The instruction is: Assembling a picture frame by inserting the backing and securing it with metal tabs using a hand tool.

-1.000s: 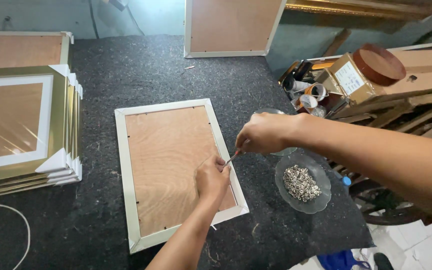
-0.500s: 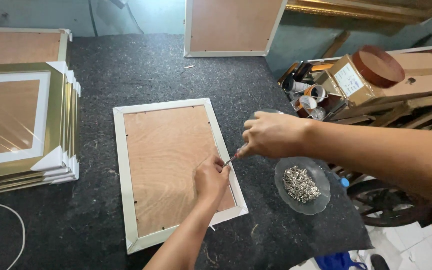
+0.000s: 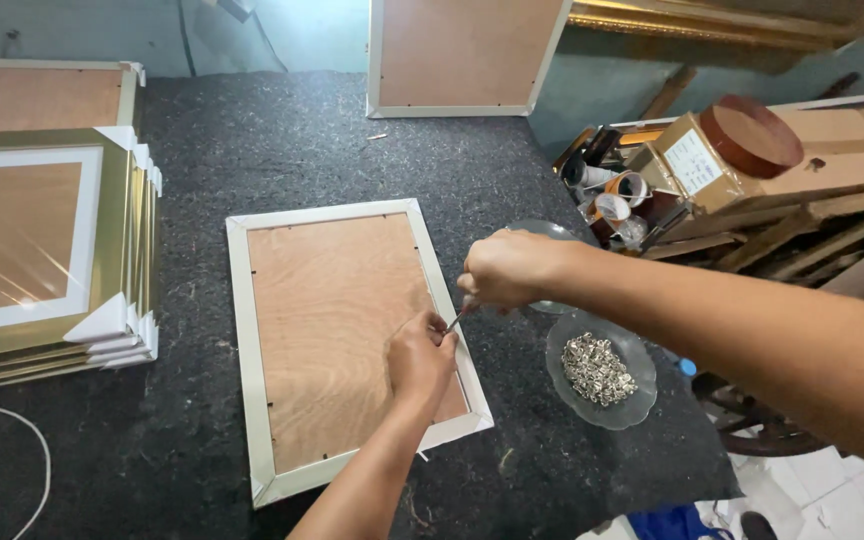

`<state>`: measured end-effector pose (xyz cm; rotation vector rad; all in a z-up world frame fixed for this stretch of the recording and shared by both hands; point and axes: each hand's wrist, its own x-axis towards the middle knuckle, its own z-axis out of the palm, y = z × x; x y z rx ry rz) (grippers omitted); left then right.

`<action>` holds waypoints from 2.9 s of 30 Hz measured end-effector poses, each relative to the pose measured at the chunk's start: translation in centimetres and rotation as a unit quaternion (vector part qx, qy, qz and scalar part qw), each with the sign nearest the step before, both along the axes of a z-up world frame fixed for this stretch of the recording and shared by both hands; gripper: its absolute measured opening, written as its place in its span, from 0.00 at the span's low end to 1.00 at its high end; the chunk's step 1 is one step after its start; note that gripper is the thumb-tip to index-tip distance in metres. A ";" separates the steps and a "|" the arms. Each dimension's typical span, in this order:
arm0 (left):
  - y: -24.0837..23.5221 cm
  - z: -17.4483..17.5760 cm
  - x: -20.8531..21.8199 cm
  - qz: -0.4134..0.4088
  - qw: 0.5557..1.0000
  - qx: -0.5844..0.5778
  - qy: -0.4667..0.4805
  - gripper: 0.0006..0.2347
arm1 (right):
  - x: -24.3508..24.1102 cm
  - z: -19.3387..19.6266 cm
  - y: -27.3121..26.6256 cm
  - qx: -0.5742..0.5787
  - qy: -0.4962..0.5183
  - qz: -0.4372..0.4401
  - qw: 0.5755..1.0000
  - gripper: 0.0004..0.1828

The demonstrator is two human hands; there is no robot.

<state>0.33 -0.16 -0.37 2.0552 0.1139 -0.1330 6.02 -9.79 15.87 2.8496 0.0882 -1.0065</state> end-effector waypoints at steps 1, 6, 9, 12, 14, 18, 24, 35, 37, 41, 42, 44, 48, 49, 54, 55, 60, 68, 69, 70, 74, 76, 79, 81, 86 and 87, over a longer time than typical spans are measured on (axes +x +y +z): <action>0.0 -0.1 0.0 -0.001 1.000 -0.001 -0.002 0.06 | -0.2 0.8 0.2 -0.001 -0.002 -0.001 1.000 0.14; -0.2 -0.9 0.2 -0.004 1.000 -0.018 0.017 0.06 | -2.5 3.4 0.0 -0.166 -0.132 0.421 0.882 0.12; 0.1 0.5 -0.3 -0.001 0.999 -0.021 0.041 0.06 | -2.4 2.3 -1.8 -0.087 -0.186 0.578 0.790 0.10; -0.1 -0.3 0.1 -0.002 0.999 0.008 0.042 0.06 | -2.0 3.0 -0.7 0.034 -0.060 0.410 0.909 0.16; -0.4 -0.4 0.4 0.002 0.999 0.022 0.032 0.06 | -1.3 3.0 0.4 0.055 -0.046 0.299 0.952 0.13; -0.3 -0.5 0.1 0.004 0.999 0.045 0.017 0.06 | -0.9 2.8 0.8 0.029 -0.002 0.059 0.998 0.14; 0.0 -0.2 -0.1 -0.010 0.999 0.031 -0.004 0.06 | 0.3 1.8 -0.2 -0.025 0.066 0.038 0.997 0.23; 0.0 0.3 -0.3 -0.009 0.999 0.026 0.030 0.06 | -2.1 3.4 -0.3 0.080 -0.086 0.395 0.911 0.09; 0.0 0.4 -0.4 -0.007 0.999 0.033 0.017 0.06 | -2.0 3.9 0.2 0.137 -0.036 0.230 0.963 0.10; -0.1 -0.1 -0.1 -0.006 0.999 0.032 -0.005 0.05 | -2.4 3.4 -0.1 0.095 -0.031 -0.039 0.994 0.12; -0.1 -0.6 -0.2 -0.008 0.999 0.032 -0.011 0.05 | -3.1 3.6 0.2 0.099 -0.023 -0.101 0.990 0.14; 0.1 -0.5 -0.5 -0.011 1.000 0.027 -0.010 0.06 | -4.0 3.5 -0.5 0.111 -0.024 -0.118 0.987 0.15; 0.5 -1.9 -0.8 -0.053 0.993 0.023 -0.106 0.08 | -7.7 3.2 -1.8 0.109 0.018 -0.158 0.981 0.20; 1.1 -1.0 -1.5 -0.052 0.993 0.025 -0.108 0.08 | -8.9 2.1 -2.1 0.111 0.017 -0.156 0.981 0.20; 6.1 2.4 -4.8 -0.054 0.990 -0.127 -0.031 0.18 | -14.5 -5.6 -2.9 0.206 -0.013 -0.304 0.930 0.08; 8.3 2.3 -5.3 -0.050 0.990 -0.124 -0.033 0.18 | -15.2 -7.3 -3.0 0.209 -0.013 -0.299 0.931 0.08; 19.4 -0.1 -6.1 0.022 0.951 0.148 -0.270 0.11 | -16.0 -12.7 -3.4 0.209 -0.222 -0.351 0.886 0.14; 24.6 -1.7 -3.5 -0.085 0.928 0.281 -0.232 0.24 | -10.5 -11.2 -2.5 0.277 -0.284 -0.282 0.874 0.23; 24.3 -1.6 -3.0 -0.096 0.909 0.333 -0.231 0.26 | -9.6 -11.3 -2.4 0.296 -0.296 -0.251 0.873 0.26; 24.0 -1.3 -2.1 -0.096 0.909 0.332 -0.233 0.26 | -9.1 -11.8 -2.5 0.295 -0.297 -0.251 0.873 0.26; 23.0 -0.3 -0.7 -0.093 0.912 0.373 -0.141 0.30 | -8.4 -12.7 -2.2 0.197 -0.314 -0.211 0.905 0.23; 22.8 -0.1 -0.6 -0.087 0.911 0.381 -0.131 0.29 | -8.4 -12.4 -1.8 0.198 -0.341 -0.206 0.896 0.23; 22.8 -0.3 -0.4 -0.077 0.908 0.360 -0.199 0.26 | -8.4 -11.8 -1.6 0.216 -0.354 -0.222 0.882 0.23; 22.7 -0.3 -0.6 -0.074 0.911 0.357 -0.194 0.26 | -8.5 -11.9 -1.7 0.208 -0.363 -0.215 0.882 0.23; 22.3 0.6 -0.6 -0.055 0.919 0.349 -0.173 0.25 | -8.4 -11.5 -1.5 0.210 -0.358 -0.221 0.882 0.22; 22.3 0.7 -0.7 -0.053 0.919 0.348 -0.178 0.24 | -8.5 -11.5 -1.4 0.207 -0.356 -0.227 0.883 0.22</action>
